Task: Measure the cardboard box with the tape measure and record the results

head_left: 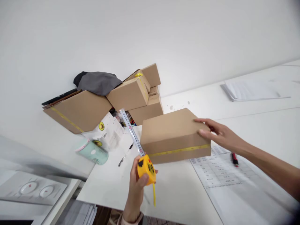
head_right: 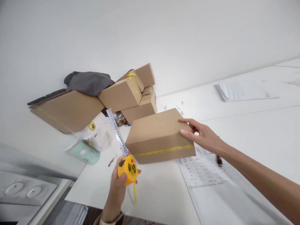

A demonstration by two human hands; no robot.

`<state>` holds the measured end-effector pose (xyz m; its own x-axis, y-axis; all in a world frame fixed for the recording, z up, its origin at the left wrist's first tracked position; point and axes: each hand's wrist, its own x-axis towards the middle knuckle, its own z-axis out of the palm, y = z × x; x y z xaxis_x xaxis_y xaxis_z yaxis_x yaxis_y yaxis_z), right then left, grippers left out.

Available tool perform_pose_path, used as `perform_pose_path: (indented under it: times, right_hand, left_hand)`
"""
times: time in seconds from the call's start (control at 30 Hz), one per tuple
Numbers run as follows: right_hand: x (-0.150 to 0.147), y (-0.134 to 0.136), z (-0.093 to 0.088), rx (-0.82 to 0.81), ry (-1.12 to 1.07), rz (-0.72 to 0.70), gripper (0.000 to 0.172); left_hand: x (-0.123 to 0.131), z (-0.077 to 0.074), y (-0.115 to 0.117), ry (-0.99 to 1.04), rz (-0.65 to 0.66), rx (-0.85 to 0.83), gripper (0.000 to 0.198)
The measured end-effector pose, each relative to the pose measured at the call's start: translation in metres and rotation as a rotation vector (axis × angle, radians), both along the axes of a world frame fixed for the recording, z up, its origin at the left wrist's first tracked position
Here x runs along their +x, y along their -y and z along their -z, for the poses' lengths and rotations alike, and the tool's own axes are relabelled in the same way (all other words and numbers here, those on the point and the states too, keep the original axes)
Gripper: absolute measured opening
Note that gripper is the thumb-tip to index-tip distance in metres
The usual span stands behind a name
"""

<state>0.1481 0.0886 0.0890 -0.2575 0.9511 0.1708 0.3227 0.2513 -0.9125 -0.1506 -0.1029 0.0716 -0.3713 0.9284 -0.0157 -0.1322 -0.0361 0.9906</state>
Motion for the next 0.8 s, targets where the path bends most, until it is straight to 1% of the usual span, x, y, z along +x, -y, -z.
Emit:
perform_pose_path:
  times: [0.1, 0.2, 0.23, 0.3, 0.37, 0.4, 0.43, 0.5, 0.57, 0.63, 0.7, 0.73, 0.8]
  right_hand:
    - [-0.008, -0.015, -0.027, 0.087, 0.05, 0.037, 0.053]
    - [-0.018, -0.037, -0.048, 0.168, 0.154, 0.105, 0.049]
    - [-0.022, -0.044, -0.052, 0.224, 0.197, 0.138, 0.049]
    - [-0.031, -0.056, -0.059, 0.397, 0.264, 0.176, 0.045]
    - [-0.04, -0.065, -0.064, 0.543, 0.303, 0.113, 0.038]
    - [-0.044, -0.068, -0.066, 0.57, 0.316, 0.052, 0.035]
    - [-0.049, -0.07, -0.067, 0.575, 0.33, 0.001, 0.034]
    - [-0.056, -0.072, -0.067, 0.573, 0.356, -0.034, 0.036]
    - [-0.062, -0.072, -0.064, 0.612, 0.376, 0.013, 0.039]
    - [-0.065, -0.071, -0.061, 0.666, 0.413, 0.067, 0.041]
    - [-0.067, -0.071, -0.058, 0.712, 0.467, 0.083, 0.042]
    - [-0.067, -0.07, -0.058, 0.741, 0.493, 0.077, 0.043]
    - [-0.067, -0.07, -0.058, 0.81, 0.539, 0.048, 0.045]
  left_hand:
    - [-0.012, -0.02, -0.016, -0.028, -0.036, 0.107, 0.076]
    - [-0.018, -0.038, -0.034, -0.085, 0.02, 0.154, 0.07]
    - [-0.016, -0.043, -0.038, -0.104, 0.039, 0.154, 0.068]
    - [-0.008, -0.05, -0.042, -0.141, 0.033, 0.157, 0.064]
    - [0.009, -0.051, -0.04, -0.17, -0.001, 0.2, 0.065]
    - [0.02, -0.049, -0.037, -0.169, 0.004, 0.23, 0.068]
    - [0.031, -0.044, -0.034, -0.151, 0.035, 0.254, 0.073]
    - [0.055, -0.027, -0.027, -0.052, 0.183, 0.243, 0.081]
    - [0.076, -0.004, -0.022, 0.086, 0.352, 0.143, 0.086]
    - [0.092, 0.02, -0.02, 0.18, 0.46, 0.032, 0.089]
    - [0.101, 0.037, -0.02, 0.225, 0.498, -0.03, 0.088]
    - [0.104, 0.042, -0.02, 0.239, 0.503, -0.046, 0.087]
    - [0.106, 0.044, -0.02, 0.268, 0.51, -0.059, 0.084]
